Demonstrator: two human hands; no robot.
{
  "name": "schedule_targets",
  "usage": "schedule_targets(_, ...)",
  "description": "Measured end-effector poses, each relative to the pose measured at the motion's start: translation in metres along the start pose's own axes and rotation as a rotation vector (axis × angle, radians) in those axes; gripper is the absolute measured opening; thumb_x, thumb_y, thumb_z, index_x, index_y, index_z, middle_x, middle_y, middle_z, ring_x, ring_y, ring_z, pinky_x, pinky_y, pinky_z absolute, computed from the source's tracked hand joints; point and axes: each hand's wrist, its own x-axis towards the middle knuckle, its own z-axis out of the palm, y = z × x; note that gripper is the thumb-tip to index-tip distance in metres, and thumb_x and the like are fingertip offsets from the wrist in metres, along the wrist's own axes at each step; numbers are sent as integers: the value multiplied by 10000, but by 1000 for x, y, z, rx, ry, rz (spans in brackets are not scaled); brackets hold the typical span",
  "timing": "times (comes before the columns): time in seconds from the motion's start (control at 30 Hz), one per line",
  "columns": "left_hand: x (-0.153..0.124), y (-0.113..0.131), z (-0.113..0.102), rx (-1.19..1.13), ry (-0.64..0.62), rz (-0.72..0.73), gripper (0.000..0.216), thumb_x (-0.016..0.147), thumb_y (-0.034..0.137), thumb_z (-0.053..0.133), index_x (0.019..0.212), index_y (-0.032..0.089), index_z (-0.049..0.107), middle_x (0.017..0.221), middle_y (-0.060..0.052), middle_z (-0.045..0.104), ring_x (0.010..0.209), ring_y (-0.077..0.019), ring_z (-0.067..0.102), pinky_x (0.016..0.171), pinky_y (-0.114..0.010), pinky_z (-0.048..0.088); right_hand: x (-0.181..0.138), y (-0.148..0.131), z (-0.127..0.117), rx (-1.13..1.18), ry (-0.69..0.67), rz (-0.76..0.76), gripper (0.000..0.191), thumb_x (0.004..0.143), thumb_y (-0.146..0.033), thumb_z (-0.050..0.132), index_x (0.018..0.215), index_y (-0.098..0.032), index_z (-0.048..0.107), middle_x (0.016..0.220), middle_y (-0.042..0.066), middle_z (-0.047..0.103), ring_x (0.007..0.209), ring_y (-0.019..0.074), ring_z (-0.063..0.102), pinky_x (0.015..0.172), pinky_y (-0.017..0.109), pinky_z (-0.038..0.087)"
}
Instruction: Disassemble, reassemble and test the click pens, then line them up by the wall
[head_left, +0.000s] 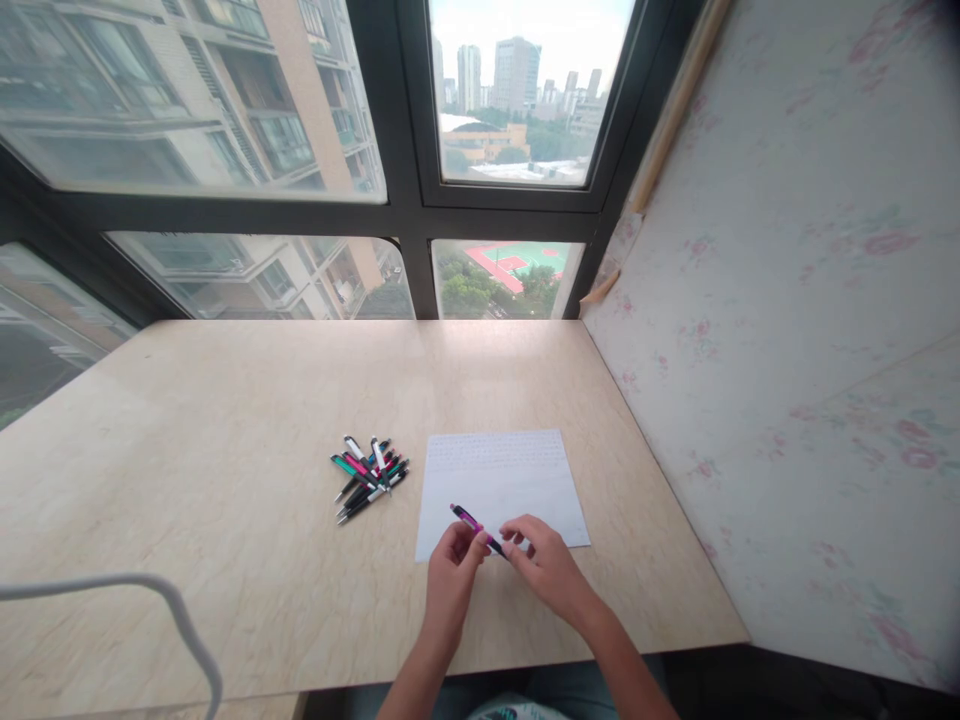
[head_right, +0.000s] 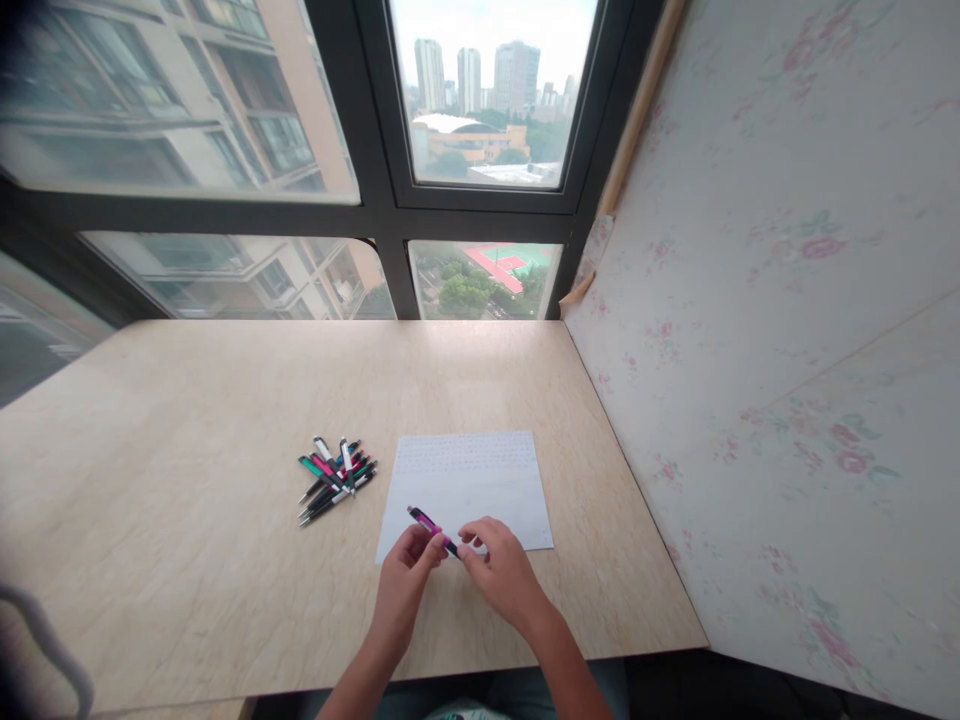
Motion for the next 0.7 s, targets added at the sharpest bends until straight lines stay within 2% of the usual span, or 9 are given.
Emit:
schedule_targets(0.13, -3, 7, 7, 120, -79, 100, 197, 703, 354, 751, 765, 179, 686, 716, -33, 689, 709, -191, 626, 668, -262, 476, 1, -13, -1, 37, -99, -22, 212, 828, -212, 558, 1025, -225, 637, 854, 28, 676, 728, 171, 613, 626, 267, 469)
schedule_targets(0.27, -4, 14, 7, 193, -122, 132, 173, 741, 357, 715, 771, 187, 702, 737, -46, 698, 721, -201, 619, 673, -262, 464, 2, -7, 2, 142, -78, 24, 181, 829, -200, 534, 996, -210, 602, 848, 37, 681, 773, 190, 642, 644, 286, 495)
schedule_targets(0.37, -3, 17, 1, 236, -82, 159, 169, 744, 367, 706, 732, 198, 705, 707, -41, 683, 698, -205, 599, 659, -262, 451, 2, 7, 2, 277, 1, 80, 389, 811, -204, 553, 1197, -214, 502, 908, 51, 682, 823, 202, 652, 681, 317, 519)
schedule_targets(0.47, 0, 19, -6, 285, -37, 205, 120, 720, 336, 729, 703, 218, 710, 710, -42, 672, 697, -209, 580, 674, -262, 442, 3, 20, -2, 423, 99, 107, 732, 787, -202, 582, 1426, -244, 227, 960, 45, 658, 756, 168, 641, 675, 322, 528)
schedule_targets(0.53, 2, 18, -11, 303, -28, 230, 76, 711, 301, 738, 693, 232, 712, 709, -40, 659, 688, -205, 564, 685, -258, 440, 4, 24, -6, 508, 145, 108, 869, 768, -206, 611, 1465, -272, 96, 955, 28, 641, 706, 146, 631, 653, 310, 528)
schedule_targets(0.6, 3, 15, -13, 299, -36, 240, 37, 708, 265, 742, 696, 244, 714, 719, -41, 653, 694, -205, 559, 698, -252, 441, 5, 26, -10, 564, 160, 112, 919, 754, -209, 634, 1469, -287, 62, 921, 13, 637, 680, 141, 629, 633, 300, 526)
schedule_targets(0.7, 5, 9, -15, 282, -58, 246, 25, 719, 231, 732, 716, 251, 718, 749, -48, 648, 738, -214, 564, 736, -254, 442, 5, 27, -15, 583, 196, 129, 907, 736, -204, 660, 1454, -280, 111, 883, 8, 651, 656, 144, 630, 614, 292, 523)
